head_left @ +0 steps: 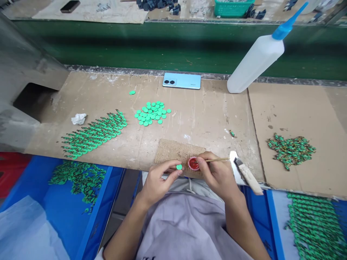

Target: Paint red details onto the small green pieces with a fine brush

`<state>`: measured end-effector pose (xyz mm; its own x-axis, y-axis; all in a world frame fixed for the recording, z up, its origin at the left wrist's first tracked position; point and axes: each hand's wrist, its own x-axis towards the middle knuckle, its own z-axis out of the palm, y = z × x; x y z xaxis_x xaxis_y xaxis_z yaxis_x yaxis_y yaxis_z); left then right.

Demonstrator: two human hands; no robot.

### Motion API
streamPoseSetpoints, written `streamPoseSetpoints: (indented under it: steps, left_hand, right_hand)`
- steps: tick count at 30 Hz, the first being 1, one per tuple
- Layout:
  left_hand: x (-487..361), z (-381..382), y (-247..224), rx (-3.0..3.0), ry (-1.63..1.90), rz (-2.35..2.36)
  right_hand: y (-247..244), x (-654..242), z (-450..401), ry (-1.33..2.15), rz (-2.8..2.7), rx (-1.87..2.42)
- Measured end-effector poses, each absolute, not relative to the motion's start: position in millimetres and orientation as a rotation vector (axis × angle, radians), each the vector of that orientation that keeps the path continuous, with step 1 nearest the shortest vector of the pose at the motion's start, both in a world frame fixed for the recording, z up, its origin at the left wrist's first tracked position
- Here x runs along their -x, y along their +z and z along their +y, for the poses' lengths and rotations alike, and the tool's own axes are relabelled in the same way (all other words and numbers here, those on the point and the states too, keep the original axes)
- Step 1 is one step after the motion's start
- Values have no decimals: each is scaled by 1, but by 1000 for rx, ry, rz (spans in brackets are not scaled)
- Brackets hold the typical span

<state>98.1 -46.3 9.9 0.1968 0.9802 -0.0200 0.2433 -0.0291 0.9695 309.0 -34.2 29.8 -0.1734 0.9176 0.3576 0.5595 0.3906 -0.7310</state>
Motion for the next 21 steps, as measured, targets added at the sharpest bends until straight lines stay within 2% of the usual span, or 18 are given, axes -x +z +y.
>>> streamPoseSetpoints:
  steps: [21]
  left_hand:
    - [-99, -47, 8, -1507, 929, 1215]
  right_hand:
    - [29, -309, -35, 559, -1902, 1275]
